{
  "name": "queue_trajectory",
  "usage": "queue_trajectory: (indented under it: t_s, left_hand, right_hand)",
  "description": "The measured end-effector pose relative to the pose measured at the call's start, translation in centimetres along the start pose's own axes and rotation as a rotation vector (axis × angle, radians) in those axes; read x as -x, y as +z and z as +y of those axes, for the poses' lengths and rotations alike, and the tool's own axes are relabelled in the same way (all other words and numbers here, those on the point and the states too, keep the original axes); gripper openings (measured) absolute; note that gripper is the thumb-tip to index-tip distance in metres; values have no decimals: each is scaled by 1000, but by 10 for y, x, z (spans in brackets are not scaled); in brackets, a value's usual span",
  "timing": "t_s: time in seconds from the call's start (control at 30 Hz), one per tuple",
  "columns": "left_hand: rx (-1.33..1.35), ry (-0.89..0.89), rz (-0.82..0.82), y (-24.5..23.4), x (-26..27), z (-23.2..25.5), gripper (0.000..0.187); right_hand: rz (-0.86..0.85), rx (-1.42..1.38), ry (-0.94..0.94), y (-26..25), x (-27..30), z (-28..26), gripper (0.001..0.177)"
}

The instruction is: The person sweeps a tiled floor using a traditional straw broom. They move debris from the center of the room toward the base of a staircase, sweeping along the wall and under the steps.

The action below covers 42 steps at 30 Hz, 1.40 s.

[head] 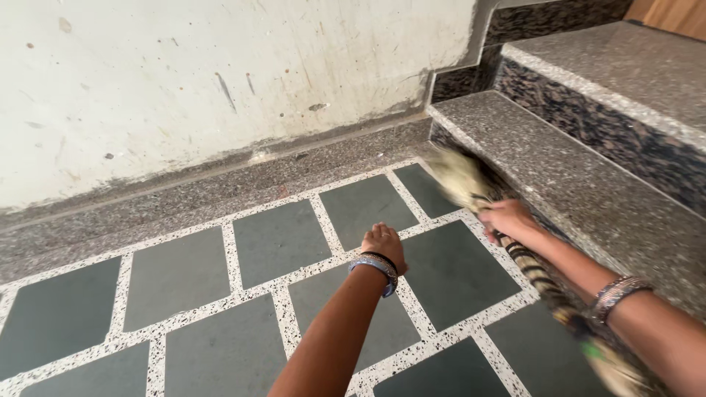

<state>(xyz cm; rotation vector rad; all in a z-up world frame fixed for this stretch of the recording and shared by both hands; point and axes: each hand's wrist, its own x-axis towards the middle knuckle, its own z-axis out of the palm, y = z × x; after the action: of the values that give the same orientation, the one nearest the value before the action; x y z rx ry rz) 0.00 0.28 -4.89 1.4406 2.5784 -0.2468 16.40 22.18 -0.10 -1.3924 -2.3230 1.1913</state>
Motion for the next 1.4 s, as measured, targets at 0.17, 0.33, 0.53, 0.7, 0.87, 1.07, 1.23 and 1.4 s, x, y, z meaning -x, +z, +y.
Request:
queue_trajectory:
  t_s: [0.17,0.33,0.53,0.7,0.87,1.07,1.23,1.4]
  left_hand:
    - [59,-29,5,-5,0,-1,105]
    - [151,-35,54,0,-12,-2,105]
    - [170,-65,44,8,-25,-9,106]
    - [205,-51,64,11,-33,-13,106]
    - [232,-44,98,7,-36,-13,105]
    - [220,-39,75,6,-38,-14,103]
    - [239,-39,68,4,-37,-18,103]
    - [235,-48,82,3,-36,-21,103]
  right_hand:
    - [-88,-124,120,44,-19,23,31]
    - [-277,-101,-169,46,-8,-7,37]
    - [-1,-214,-28,14,-57,7,40]
    - [-72,-58,8,55,-72,22,42]
    - [-157,-75,-138,49,-39,2,45]
    - [65,-46,-42,6,-72,20,37]
    - [-55,0,-27,54,-100,18,34]
    - [-219,-47,-208,56,-63,-4,42]
